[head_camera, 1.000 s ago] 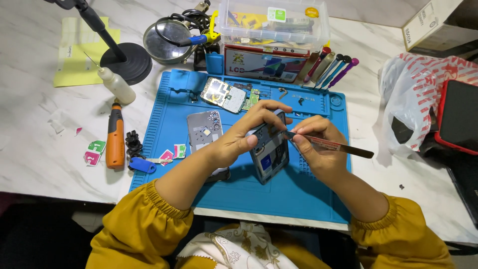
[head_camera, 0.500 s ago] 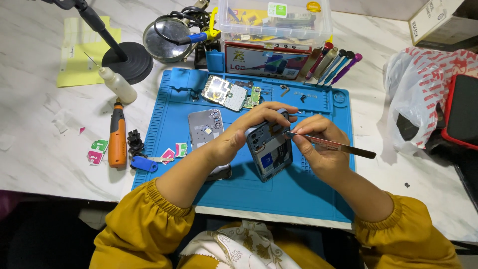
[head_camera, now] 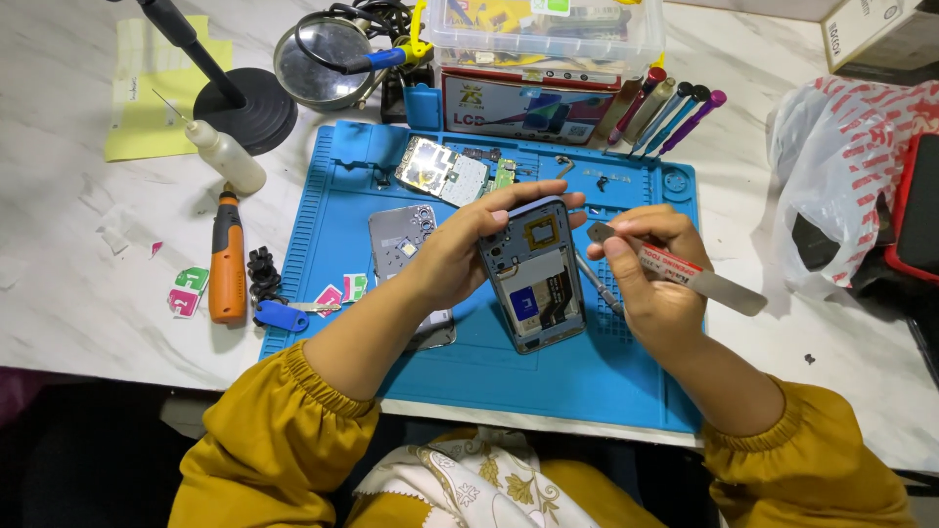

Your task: Disassembling a mobile phone to access internal components using a screwdriver and pry tool

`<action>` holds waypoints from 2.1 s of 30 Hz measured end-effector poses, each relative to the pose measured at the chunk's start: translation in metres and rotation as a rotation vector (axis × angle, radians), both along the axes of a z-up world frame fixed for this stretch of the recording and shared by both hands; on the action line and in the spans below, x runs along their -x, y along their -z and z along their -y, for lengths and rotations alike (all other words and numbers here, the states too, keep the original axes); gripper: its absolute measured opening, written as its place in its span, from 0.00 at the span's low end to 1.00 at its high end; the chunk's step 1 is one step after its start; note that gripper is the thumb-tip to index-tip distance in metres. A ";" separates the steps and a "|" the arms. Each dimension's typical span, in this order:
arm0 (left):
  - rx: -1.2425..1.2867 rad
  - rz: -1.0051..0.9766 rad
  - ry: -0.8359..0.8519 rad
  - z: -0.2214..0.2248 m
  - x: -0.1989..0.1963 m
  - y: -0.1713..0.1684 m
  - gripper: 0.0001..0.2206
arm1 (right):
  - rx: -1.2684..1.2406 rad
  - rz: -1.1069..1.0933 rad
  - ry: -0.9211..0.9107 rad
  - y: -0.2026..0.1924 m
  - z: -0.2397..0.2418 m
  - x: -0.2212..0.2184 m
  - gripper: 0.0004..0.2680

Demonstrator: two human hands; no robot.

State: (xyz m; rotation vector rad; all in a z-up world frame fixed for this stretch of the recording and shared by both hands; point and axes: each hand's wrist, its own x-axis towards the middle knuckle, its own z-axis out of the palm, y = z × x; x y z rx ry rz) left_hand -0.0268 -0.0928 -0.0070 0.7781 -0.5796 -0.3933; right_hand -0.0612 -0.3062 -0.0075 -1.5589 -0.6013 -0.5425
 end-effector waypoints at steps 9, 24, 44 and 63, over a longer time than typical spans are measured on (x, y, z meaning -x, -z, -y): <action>-0.012 -0.012 -0.014 0.001 0.004 -0.004 0.28 | 0.131 -0.005 0.107 0.010 0.008 0.000 0.03; -0.027 -0.049 -0.116 0.003 -0.001 0.010 0.27 | 0.348 0.136 0.212 0.006 0.002 -0.004 0.03; -0.076 -0.082 -0.217 0.002 -0.007 0.017 0.21 | 0.552 -0.306 0.214 0.011 0.017 0.028 0.01; -0.090 -0.131 -0.208 -0.001 -0.020 0.031 0.21 | 0.654 -0.578 0.064 0.015 0.037 0.020 0.02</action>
